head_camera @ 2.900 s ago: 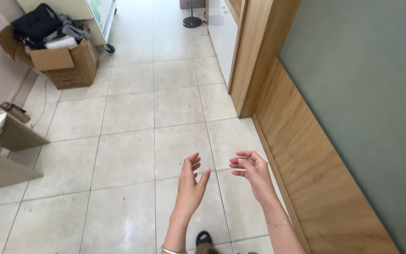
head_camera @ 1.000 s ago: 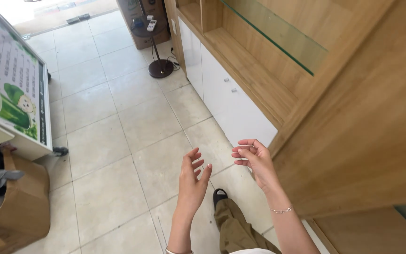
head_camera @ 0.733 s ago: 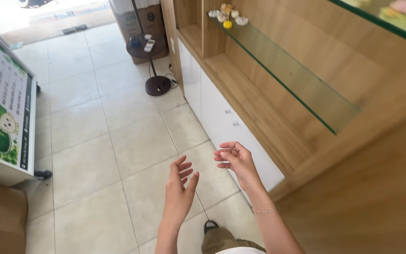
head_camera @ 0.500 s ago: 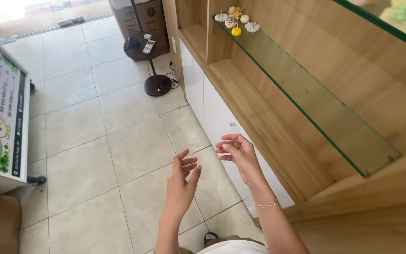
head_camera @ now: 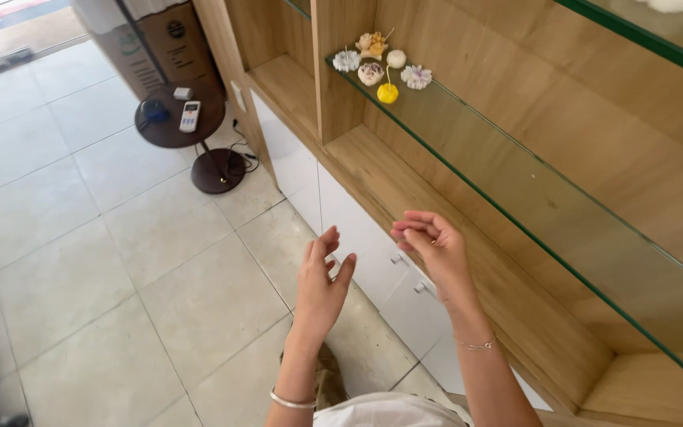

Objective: Moving flower-shaped candles from a display shelf to a workbench.

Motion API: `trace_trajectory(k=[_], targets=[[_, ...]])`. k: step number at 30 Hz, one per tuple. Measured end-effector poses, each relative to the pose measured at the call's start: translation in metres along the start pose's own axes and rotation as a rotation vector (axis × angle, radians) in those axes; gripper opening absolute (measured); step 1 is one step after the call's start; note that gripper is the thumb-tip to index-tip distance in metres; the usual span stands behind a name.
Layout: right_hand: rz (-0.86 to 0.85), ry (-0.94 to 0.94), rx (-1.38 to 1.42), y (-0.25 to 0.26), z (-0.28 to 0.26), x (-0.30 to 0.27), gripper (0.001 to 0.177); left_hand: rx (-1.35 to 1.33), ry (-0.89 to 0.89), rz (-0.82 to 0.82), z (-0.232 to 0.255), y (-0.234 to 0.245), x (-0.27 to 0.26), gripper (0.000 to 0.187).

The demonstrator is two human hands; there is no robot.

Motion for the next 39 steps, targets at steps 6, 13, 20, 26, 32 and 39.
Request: trace_trajectory(k=[6, 13, 20, 26, 32, 39], targets=[[0.244, 0.233, -0.098, -0.031, -0.007, 0.099, 0.032, -0.014, -0.156, -0.218, -0.009, 0.013, 0.139, 0.051], [0.583, 0.510, -0.473, -0.071, -0.040, 0.191, 0.039, -0.071, -0.237, -0.378, -0.025, 0.005, 0.260, 0.054], [0.688, 0.352, -0.736, -0.081, -0.037, 0.244, 0.054, -0.209, -0.209, -0.486, -0.043, -0.029, 0.314, 0.055], [0.753, 0.496, -1.083, -0.079, -0.015, 0.262, 0.059, -0.363, -0.079, -0.558, -0.068, -0.060, 0.330, 0.057], [0.801, 0.525, -0.967, -0.085, -0.023, 0.257, 0.050, -0.411, 0.078, -0.596, -0.072, -0.067, 0.346, 0.054], [0.594, 0.454, -0.540, -0.099, -0.062, 0.242, 0.051, -1.171, 0.554, -0.823, -0.069, -0.081, 0.351, 0.056]])
Point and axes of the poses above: each hand's wrist, its own x-axis towards the middle knuckle, its own y-axis out of the back of the hand, z = x × y, the point moved 4 cm from there along x, towards the middle knuckle, and after that the axes turned 3 degrees about -y, right-handed, at the moved point
